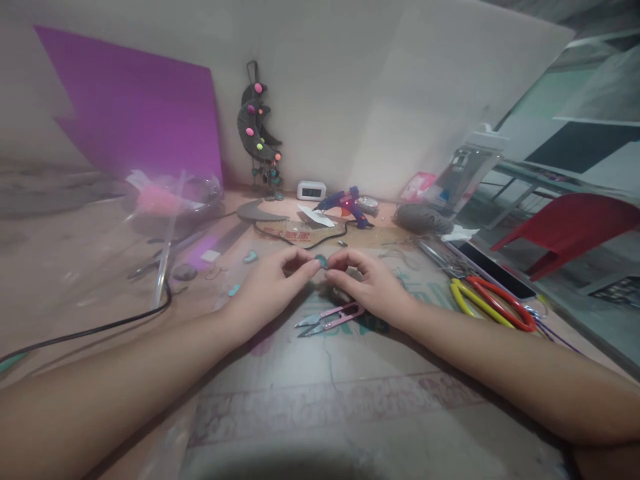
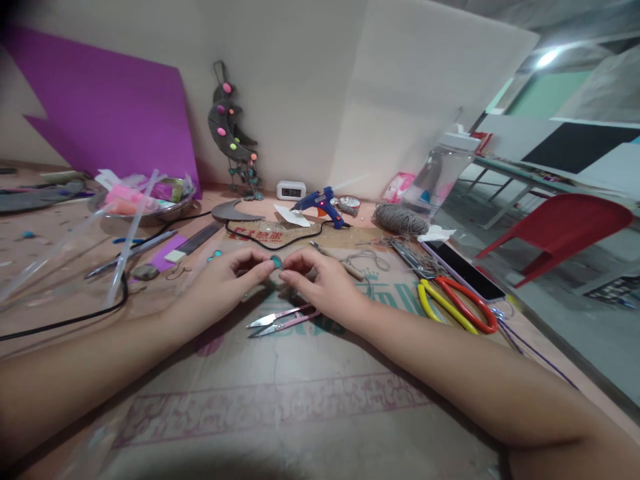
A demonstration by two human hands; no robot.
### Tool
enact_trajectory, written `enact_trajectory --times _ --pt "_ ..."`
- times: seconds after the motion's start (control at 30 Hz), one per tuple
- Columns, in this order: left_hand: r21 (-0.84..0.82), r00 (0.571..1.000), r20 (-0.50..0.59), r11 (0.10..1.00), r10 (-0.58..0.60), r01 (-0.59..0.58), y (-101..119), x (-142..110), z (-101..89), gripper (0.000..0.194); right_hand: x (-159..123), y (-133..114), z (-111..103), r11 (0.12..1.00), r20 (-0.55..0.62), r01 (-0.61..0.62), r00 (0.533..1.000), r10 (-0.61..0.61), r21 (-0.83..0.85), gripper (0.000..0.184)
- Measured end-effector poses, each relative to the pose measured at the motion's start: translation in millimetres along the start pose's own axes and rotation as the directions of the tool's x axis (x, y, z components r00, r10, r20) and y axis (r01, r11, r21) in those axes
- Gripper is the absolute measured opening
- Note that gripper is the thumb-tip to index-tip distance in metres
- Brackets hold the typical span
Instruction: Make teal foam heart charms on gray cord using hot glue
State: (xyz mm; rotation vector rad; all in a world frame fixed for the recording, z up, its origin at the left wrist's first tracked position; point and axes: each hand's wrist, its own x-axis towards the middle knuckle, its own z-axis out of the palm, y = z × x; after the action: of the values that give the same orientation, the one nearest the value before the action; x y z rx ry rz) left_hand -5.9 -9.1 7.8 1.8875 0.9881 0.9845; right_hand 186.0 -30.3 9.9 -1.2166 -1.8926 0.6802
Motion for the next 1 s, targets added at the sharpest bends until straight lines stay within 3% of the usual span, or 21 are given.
enact_trajectory --times 0.1,0.17,0.27,0.3,0.4,0.47,0.57,0.63,0.83,1.0 --pt "-0.007 0.999 -0.009 0.999 -0.035 0.035 -1 1 -0.1 0.024 0 3 -1 0.995 -0.001 0.020 1.000 -0.020 0.098 0.022" --pt "-0.017 0.998 -0.017 0.998 -0.058 0.058 -2 1 -0.2 0.025 0 1 -5 0.990 -0.065 0.041 0.997 -0.032 0.134 0.024" --pt "-0.030 0.996 -0.019 0.996 -0.084 0.084 -3 2 -0.6 0.025 -2 -15 -20 0.988 -0.173 0.140 0.974 -0.148 -0.057 0.014" --pt "-0.033 0.996 -0.017 0.996 -0.087 0.086 -3 2 -0.9 0.025 -4 -23 -26 0.965 -0.136 0.211 0.963 -0.233 -0.158 0.007" --pt "-0.042 0.997 -0.008 0.996 -0.077 0.077 -5 4 -1.6 0.025 -13 -45 -36 0.855 0.229 0.427 0.900 -0.370 -0.294 0.007" --pt "-0.050 0.997 -0.009 0.996 -0.078 0.077 -6 4 -1.5 0.025 -21 -52 -34 0.763 0.391 0.519 0.841 -0.375 -0.386 0.016" --pt "-0.061 0.996 -0.020 0.995 -0.083 0.082 -8 5 -0.4 0.023 -31 -47 -21 0.606 0.531 0.607 0.780 -0.332 -0.514 0.023" --pt "-0.061 0.996 -0.031 0.995 -0.086 0.084 -9 5 0.2 0.021 -34 -42 -13 0.566 0.573 0.626 0.763 -0.300 -0.537 0.023" --pt "-0.077 0.992 -0.033 0.990 -0.119 0.116 -5 5 0.0 0.018 -36 -38 -7 0.569 0.569 0.617 0.769 -0.291 -0.544 0.024" --pt "-0.075 0.990 -0.042 0.988 -0.137 0.134 -2 6 -0.3 0.017 -35 -30 -3 0.478 0.581 0.714 0.697 -0.419 -0.512 0.024"
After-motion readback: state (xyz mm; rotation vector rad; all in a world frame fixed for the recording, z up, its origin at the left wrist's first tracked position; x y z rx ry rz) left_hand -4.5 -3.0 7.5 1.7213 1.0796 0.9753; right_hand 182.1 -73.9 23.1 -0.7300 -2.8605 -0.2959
